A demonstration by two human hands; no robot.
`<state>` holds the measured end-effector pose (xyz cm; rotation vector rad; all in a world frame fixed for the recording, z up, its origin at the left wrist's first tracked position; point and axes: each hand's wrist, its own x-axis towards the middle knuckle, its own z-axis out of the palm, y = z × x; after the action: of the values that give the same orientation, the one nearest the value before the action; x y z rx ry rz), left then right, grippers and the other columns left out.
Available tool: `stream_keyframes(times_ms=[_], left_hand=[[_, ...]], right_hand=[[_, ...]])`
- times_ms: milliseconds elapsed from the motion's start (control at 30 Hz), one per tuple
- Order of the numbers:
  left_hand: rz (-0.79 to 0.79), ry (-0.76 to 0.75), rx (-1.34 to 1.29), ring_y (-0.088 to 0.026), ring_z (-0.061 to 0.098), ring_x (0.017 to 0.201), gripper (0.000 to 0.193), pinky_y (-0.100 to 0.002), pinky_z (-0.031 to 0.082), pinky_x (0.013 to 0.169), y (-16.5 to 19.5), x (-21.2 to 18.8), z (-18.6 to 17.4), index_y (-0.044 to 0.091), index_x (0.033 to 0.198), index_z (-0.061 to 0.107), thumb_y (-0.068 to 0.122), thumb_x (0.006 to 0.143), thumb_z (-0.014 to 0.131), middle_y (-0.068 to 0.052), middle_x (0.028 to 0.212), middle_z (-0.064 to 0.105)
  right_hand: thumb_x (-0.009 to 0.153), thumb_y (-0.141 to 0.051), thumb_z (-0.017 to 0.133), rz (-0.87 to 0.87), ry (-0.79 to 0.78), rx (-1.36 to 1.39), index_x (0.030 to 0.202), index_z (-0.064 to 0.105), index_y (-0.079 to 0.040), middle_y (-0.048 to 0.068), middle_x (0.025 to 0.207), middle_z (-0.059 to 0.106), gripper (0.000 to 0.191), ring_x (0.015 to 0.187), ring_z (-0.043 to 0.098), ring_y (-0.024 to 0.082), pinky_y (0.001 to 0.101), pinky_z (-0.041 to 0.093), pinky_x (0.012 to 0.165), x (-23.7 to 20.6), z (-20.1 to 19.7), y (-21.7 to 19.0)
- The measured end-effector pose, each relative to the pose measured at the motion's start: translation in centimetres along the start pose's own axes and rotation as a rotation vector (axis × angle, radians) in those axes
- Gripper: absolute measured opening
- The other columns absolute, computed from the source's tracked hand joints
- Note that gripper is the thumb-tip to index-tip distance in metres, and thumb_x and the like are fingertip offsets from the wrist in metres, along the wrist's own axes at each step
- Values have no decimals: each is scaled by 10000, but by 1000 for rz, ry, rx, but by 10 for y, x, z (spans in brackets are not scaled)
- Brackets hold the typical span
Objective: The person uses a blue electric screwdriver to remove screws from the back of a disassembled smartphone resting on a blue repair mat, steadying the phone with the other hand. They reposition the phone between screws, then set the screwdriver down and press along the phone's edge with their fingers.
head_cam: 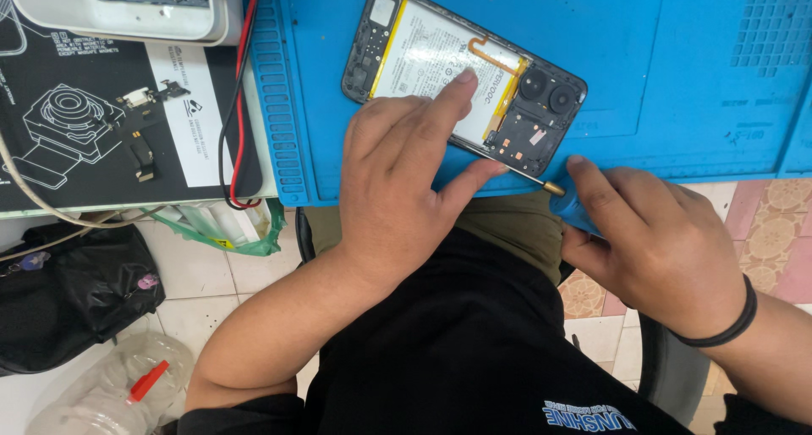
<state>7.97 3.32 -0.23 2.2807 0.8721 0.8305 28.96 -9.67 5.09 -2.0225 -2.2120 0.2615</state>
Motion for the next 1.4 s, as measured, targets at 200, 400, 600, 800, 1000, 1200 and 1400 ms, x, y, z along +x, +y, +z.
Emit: stream_keyframes(times_ms=[200, 400, 600, 800, 1000, 1200, 1400], left_hand=[[8, -15, -3, -169, 587, 1126, 716, -342, 431, 1064, 0, 0, -1, 107, 1484, 490, 332, 940, 898, 14, 1108, 687], [44, -72, -80, -200, 565, 1169, 753, -357, 421, 1085, -1, 5, -12, 95, 1555, 385, 190, 965, 843, -16, 1241, 680], [31, -126, -150, -232, 567, 1233, 784, -370, 411, 1136, -2, 9, -23, 77, 1578, 251, 29, 973, 747, -26, 1272, 685], [24, -114, -128, -241, 568, 1255, 863, -385, 415, 1159, 0, 9, -21, 67, 1613, 195, 33, 959, 756, -32, 1296, 689], [42, -107, -117, -219, 572, 1232, 870, -374, 406, 1146, -2, 8, -20, 67, 1593, 153, 39, 969, 759, -27, 1270, 686], [43, -107, -114, -236, 575, 1256, 915, -393, 408, 1168, -4, 8, -20, 82, 1624, 141, 64, 965, 775, -30, 1295, 694], [46, -90, -122, -222, 577, 1222, 928, -359, 409, 1126, -6, 7, -19, 63, 1657, 149, 87, 981, 785, -27, 1283, 694]], right_hand=[[704, -230, 855, -1, 22, -15, 1262, 660, 8, 129, 900, 628, 637, 698, 635, 296, 394, 516, 588, 1, -2, -3], [707, -226, 845, 5, 23, -16, 1262, 665, -4, 129, 912, 630, 625, 691, 635, 293, 396, 518, 587, 4, -2, -5], [720, -243, 866, 38, -24, -29, 1279, 668, -7, 127, 896, 625, 638, 669, 631, 290, 393, 511, 568, 5, -3, -8], [689, -197, 843, 38, -2, -28, 1285, 658, 0, 136, 918, 627, 654, 676, 635, 297, 391, 515, 573, 6, -2, -9], [713, -192, 842, 40, -11, 69, 1312, 656, -14, 136, 945, 631, 653, 706, 638, 303, 411, 517, 603, 6, 3, -10], [710, -204, 841, 44, 30, 9, 1291, 656, 7, 155, 947, 635, 646, 705, 644, 306, 399, 530, 603, 7, 3, -15], [706, -224, 841, 70, 28, 11, 1293, 654, 8, 156, 950, 653, 658, 709, 653, 315, 401, 529, 593, 10, -1, -17]])
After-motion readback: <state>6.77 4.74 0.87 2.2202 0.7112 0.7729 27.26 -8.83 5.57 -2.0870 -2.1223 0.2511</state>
